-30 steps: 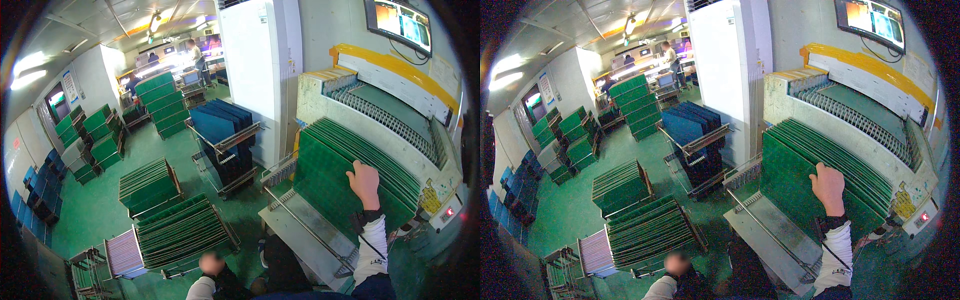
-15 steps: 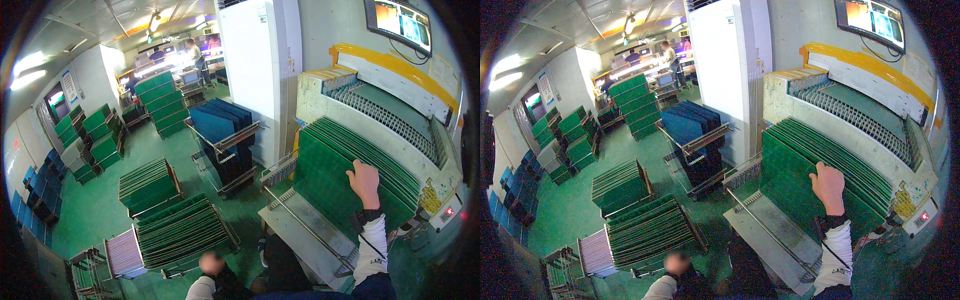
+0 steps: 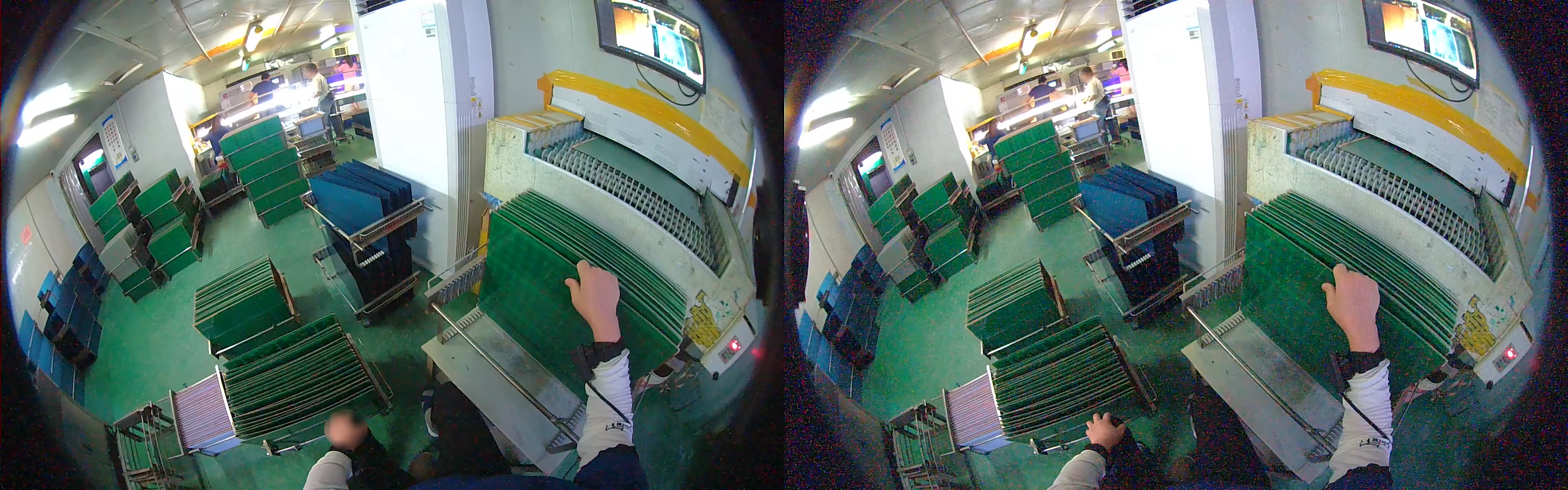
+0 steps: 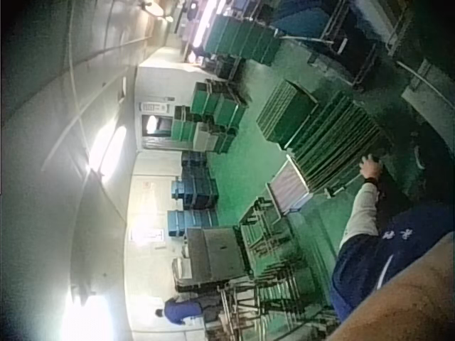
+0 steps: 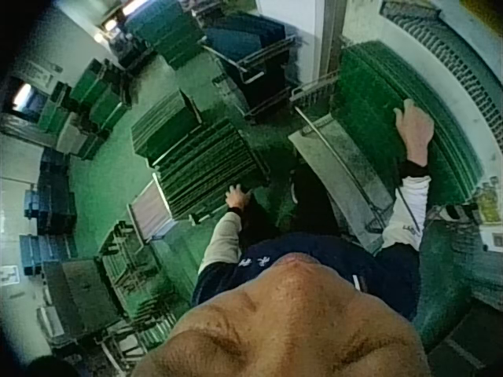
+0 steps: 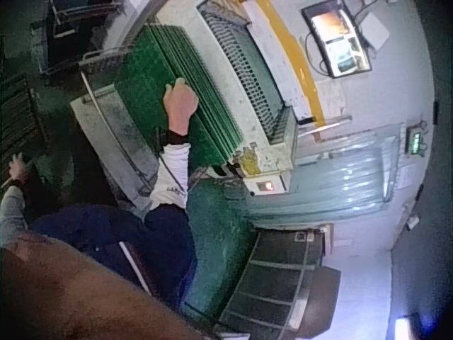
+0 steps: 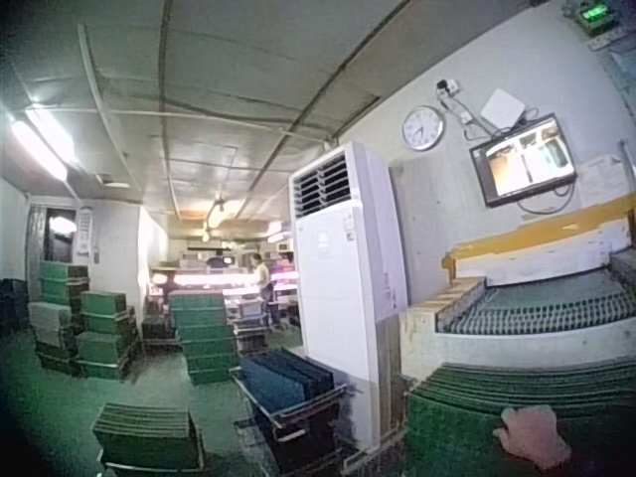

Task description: Manually loading green circuit boards into an industrial cleaning or processing machine and organizing them in racks.

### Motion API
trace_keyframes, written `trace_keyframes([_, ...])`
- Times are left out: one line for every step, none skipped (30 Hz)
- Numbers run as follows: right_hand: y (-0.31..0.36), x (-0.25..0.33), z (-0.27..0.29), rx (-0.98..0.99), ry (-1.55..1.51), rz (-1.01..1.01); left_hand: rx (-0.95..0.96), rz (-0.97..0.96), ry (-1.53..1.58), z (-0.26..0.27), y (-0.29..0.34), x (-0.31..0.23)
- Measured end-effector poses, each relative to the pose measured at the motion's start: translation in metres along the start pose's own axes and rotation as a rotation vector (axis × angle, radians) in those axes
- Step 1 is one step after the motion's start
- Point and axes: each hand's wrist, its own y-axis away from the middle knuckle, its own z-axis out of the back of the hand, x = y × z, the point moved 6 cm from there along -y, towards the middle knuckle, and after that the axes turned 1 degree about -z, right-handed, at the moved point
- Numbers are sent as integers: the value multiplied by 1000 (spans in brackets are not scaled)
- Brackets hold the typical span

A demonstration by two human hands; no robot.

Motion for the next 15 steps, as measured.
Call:
trace_keyframes([0,0,0,-4,0,1,1,1,0,0,0,0])
trace_keyframes([0,0,0,-8,0,1,2,2,1,1,0,-1])
trace_keyframes([0,0,0,-11,0,2,3,3,2,1,0,-1])
trace_keyframes([0,0,0,-15,-1,6,2,3,2,1,0,-1])
trace_keyframes([0,0,1,-18,-1,9,0,4,2,2,1,-2])
trace_keyframes([0,0,0,-21,-1,12,-1,5,2,1,1,-1])
trace_keyframes([0,-1,-1,-19,4,12,3,6,-1,1,0,-1])
trace_keyframes([0,-2,-2,-16,9,12,7,8,-4,0,-1,-1])
trace_keyframes([0,-2,-4,-13,14,12,11,9,-8,-1,-1,0])
trace_keyframes([0,-2,-4,-9,15,11,7,7,-7,-1,-1,0])
trace_keyframes([0,-2,-4,-5,17,10,4,5,-7,-1,-1,1])
trace_keyframes([0,-2,-4,-2,18,9,0,2,-6,-2,-1,1])
trace_keyframes([0,-2,-4,-5,17,11,-3,1,-4,-2,-1,1])
trace_keyframes([-1,-2,-4,-8,15,14,-6,1,-3,-3,-2,1])
trace_keyframes([0,-2,-4,-10,15,15,-7,-2,-1,-3,-2,1])
